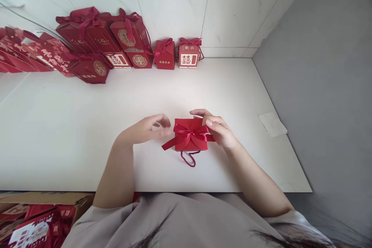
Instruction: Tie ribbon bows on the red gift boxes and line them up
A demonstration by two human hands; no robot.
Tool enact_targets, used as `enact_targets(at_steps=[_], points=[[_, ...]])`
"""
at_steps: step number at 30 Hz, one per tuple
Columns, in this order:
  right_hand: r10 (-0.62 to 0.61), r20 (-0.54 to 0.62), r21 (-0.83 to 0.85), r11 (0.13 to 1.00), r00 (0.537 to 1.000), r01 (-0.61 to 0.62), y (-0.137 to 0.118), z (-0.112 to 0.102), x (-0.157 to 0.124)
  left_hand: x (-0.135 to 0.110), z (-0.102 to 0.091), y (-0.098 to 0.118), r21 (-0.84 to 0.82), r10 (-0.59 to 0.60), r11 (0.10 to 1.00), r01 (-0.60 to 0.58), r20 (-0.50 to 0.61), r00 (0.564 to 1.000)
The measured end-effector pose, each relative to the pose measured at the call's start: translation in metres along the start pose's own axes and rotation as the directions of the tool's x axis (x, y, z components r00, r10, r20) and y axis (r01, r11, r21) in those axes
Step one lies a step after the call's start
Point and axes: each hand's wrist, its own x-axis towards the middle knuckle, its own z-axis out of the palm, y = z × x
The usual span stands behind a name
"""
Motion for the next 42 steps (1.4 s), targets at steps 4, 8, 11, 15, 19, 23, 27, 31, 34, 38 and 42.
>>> enact_targets(at_steps=[4, 8, 11, 15, 19, 23, 27, 31, 34, 38, 42], points=[[-0.019, 0.005, -0.008, 1.000, 1.000, 0.019, -0.001, 0.003, 0.002, 0.008, 0.032, 0.020, 0.073, 0.209, 0.977, -0.198, -0.456, 0.865], [0.006, -0.027, -0.023, 1.000, 1.000, -0.007, 0.001, 0.004, 0.004, 0.015, 0.063, 0.033, 0.114, 0.298, 0.954, -0.276, -0.312, 0.902], [0.023, -0.020, 0.058, 0.998, 1.000, -0.022, 0.004, 0.004, 0.004, 0.018, 0.071, 0.033, 0.089, 0.280, 0.960, -0.266, -0.296, 0.913], [0.041, -0.002, 0.118, 0.992, 0.999, -0.041, 0.006, 0.007, 0.006, 0.020, 0.070, 0.031, 0.040, 0.261, 0.965, -0.260, -0.275, 0.925], [0.104, -0.038, 0.178, 0.979, 0.994, -0.095, 0.008, 0.008, 0.007, 0.021, 0.069, 0.031, 0.021, 0.246, 0.968, -0.249, -0.248, 0.937], [0.149, -0.053, 0.267, 0.955, 0.987, -0.130, 0.012, 0.009, 0.008, 0.022, 0.069, 0.032, 0.054, 0.272, 0.962, -0.267, -0.242, 0.931], [0.156, -0.066, 0.212, 0.967, 0.986, -0.139, 0.012, 0.009, 0.008, 0.021, 0.067, 0.030, 0.053, 0.299, 0.954, -0.294, -0.221, 0.928], [0.129, -0.143, 0.035, 0.992, 0.981, -0.125, 0.002, -0.006, 0.006, 0.018, 0.053, 0.021, -0.078, 0.349, 0.927, -0.367, -0.180, 0.920], [0.131, -0.252, -0.168, 0.970, 0.959, -0.177, -0.009, -0.027, -0.001, 0.015, 0.038, 0.012, -0.078, 0.425, 0.892, -0.445, -0.191, 0.885], [0.209, -0.146, -0.348, 0.904, 0.967, -0.247, -0.020, -0.049, -0.009, 0.011, 0.024, 0.008, 0.001, 0.472, 0.880, -0.476, -0.135, 0.871], [0.318, 0.091, -0.372, 0.890, 0.944, -0.264, -0.024, -0.049, -0.011, 0.010, 0.023, 0.007, 0.050, 0.451, 0.892, -0.449, -0.120, 0.884]])
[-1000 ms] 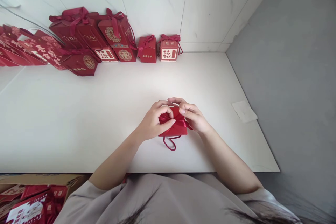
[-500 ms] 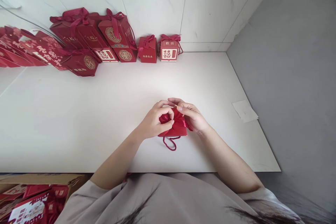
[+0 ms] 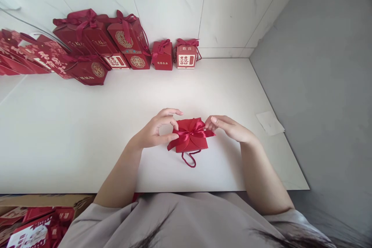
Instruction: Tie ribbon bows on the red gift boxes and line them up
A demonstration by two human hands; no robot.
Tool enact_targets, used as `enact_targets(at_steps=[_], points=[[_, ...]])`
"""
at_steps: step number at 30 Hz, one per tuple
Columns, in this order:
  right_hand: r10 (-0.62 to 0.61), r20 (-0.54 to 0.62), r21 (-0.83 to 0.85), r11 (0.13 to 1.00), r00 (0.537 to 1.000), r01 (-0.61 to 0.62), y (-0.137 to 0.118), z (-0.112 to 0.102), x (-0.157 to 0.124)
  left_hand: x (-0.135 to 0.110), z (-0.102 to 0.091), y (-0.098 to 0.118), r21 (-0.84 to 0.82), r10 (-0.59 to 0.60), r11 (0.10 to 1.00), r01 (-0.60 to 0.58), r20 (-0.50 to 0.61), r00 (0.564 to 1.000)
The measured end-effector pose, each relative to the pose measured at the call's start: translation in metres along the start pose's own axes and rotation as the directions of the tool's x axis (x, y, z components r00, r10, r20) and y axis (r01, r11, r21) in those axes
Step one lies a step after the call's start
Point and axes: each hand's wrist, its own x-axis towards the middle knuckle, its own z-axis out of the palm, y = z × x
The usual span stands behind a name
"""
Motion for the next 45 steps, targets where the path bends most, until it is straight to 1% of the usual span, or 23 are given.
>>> enact_targets(at_steps=[2, 3, 5, 8, 10, 12, 14, 17, 20, 24, 26, 29, 32, 42, 45], points=[[0.019, 0.136, 0.000, 1.000, 0.990, -0.019, -0.002, 0.005, 0.001, 0.001, 0.003, -0.002, -0.002, -0.028, 1.000, 0.028, -0.011, 1.000], [0.029, 0.183, 0.010, 0.999, 0.983, -0.031, -0.003, 0.007, 0.001, 0.001, 0.005, -0.003, -0.016, -0.043, 0.999, 0.043, -0.018, 0.999], [0.031, 0.208, 0.052, 0.998, 0.978, -0.043, -0.003, 0.012, 0.002, 0.003, 0.009, -0.006, -0.063, -0.063, 0.996, 0.061, -0.041, 0.997], [-0.007, 0.157, 0.129, 0.991, 0.988, -0.014, -0.002, 0.018, 0.004, 0.006, 0.015, -0.011, -0.159, -0.087, 0.985, 0.067, -0.121, 0.989], [-0.032, 0.088, 0.168, 0.986, 0.996, 0.017, -0.001, 0.020, 0.005, 0.008, 0.017, -0.014, -0.205, -0.103, 0.977, 0.064, -0.187, 0.977], [-0.032, 0.010, 0.183, 0.983, 0.999, 0.029, -0.001, 0.021, 0.006, 0.008, 0.018, -0.016, -0.199, -0.118, 0.977, 0.075, -0.217, 0.969], [-0.011, -0.025, 0.187, 0.982, 1.000, 0.016, -0.002, 0.022, 0.006, 0.008, 0.017, -0.017, -0.152, -0.123, 0.984, 0.091, -0.211, 0.970], [0.011, 0.005, 0.202, 0.979, 1.000, -0.012, -0.003, 0.023, 0.006, 0.008, 0.016, -0.017, -0.146, -0.110, 0.986, 0.081, -0.197, 0.974], [-0.011, 0.034, 0.212, 0.977, 0.999, 0.004, -0.003, 0.024, 0.006, 0.010, 0.018, -0.019, -0.244, -0.123, 0.967, 0.072, -0.198, 0.973], [-0.061, 0.031, 0.203, 0.978, 0.998, 0.054, -0.003, 0.027, 0.008, 0.013, 0.027, -0.022, -0.383, -0.179, 0.919, 0.091, -0.201, 0.963], [-0.083, 0.028, 0.197, 0.978, 0.996, 0.076, -0.002, 0.028, 0.008, 0.015, 0.032, -0.023, -0.439, -0.216, 0.894, 0.089, -0.249, 0.944], [-0.116, 0.023, 0.182, 0.977, 0.993, 0.110, -0.001, 0.028, 0.009, 0.017, 0.038, -0.024, -0.478, -0.271, 0.874, 0.083, -0.340, 0.900], [-0.138, 0.029, 0.163, 0.978, 0.990, 0.131, 0.001, 0.028, 0.009, 0.019, 0.040, -0.026, -0.489, -0.293, 0.869, 0.074, -0.387, 0.874], [-0.152, 0.046, 0.105, 0.984, 0.987, 0.147, 0.007, 0.022, 0.011, 0.018, 0.035, -0.029, -0.517, -0.315, 0.850, 0.098, -0.351, 0.882], [-0.113, 0.067, 0.074, 0.991, 0.991, 0.108, 0.005, 0.017, 0.009, 0.018, 0.035, -0.031, -0.497, -0.305, 0.863, 0.094, -0.363, 0.880]])
